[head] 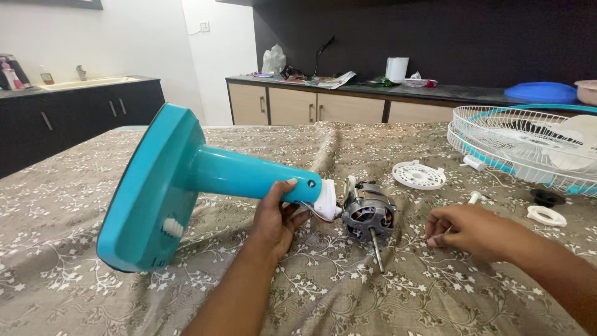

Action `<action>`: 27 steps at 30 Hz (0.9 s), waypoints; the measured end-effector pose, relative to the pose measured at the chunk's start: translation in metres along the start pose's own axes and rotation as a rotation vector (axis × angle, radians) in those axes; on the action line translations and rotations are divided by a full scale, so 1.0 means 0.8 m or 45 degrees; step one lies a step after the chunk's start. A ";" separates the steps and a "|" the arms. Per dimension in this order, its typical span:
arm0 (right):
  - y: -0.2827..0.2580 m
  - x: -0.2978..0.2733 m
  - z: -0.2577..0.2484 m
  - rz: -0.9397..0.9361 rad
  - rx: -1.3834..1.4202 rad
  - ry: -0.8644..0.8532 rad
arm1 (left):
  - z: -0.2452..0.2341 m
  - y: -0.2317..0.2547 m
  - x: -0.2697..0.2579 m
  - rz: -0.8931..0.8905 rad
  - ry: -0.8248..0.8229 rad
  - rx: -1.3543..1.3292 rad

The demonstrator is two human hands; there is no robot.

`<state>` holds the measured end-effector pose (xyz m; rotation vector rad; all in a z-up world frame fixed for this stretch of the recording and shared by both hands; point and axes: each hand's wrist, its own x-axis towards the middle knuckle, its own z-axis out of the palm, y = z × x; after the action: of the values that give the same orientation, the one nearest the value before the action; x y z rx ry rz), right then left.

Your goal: The person reassembles an electric fan by connecting the motor to the fan stand, securing it with a screwdriver, and attaching the rear fan cage. The person uses a screwdriver to tighten screws and aligns components by hand.

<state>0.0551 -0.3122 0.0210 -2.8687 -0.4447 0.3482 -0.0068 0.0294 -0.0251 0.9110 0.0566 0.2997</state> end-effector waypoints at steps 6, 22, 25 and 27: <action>-0.026 0.012 -0.020 -0.237 0.227 0.139 | 0.000 -0.002 0.003 0.023 -0.060 -0.032; -0.216 0.007 -0.028 -0.696 1.009 0.147 | 0.014 0.007 -0.016 0.068 -0.060 0.008; -0.222 0.005 -0.029 -0.671 0.880 0.206 | 0.013 0.006 -0.013 0.058 -0.025 0.007; -0.223 0.006 -0.030 -0.689 0.776 0.288 | 0.013 0.005 -0.011 0.076 -0.025 0.040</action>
<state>0.0181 -0.1488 0.0868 -2.0679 -0.8637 0.0424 -0.0144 0.0215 -0.0165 0.9476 0.0158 0.3463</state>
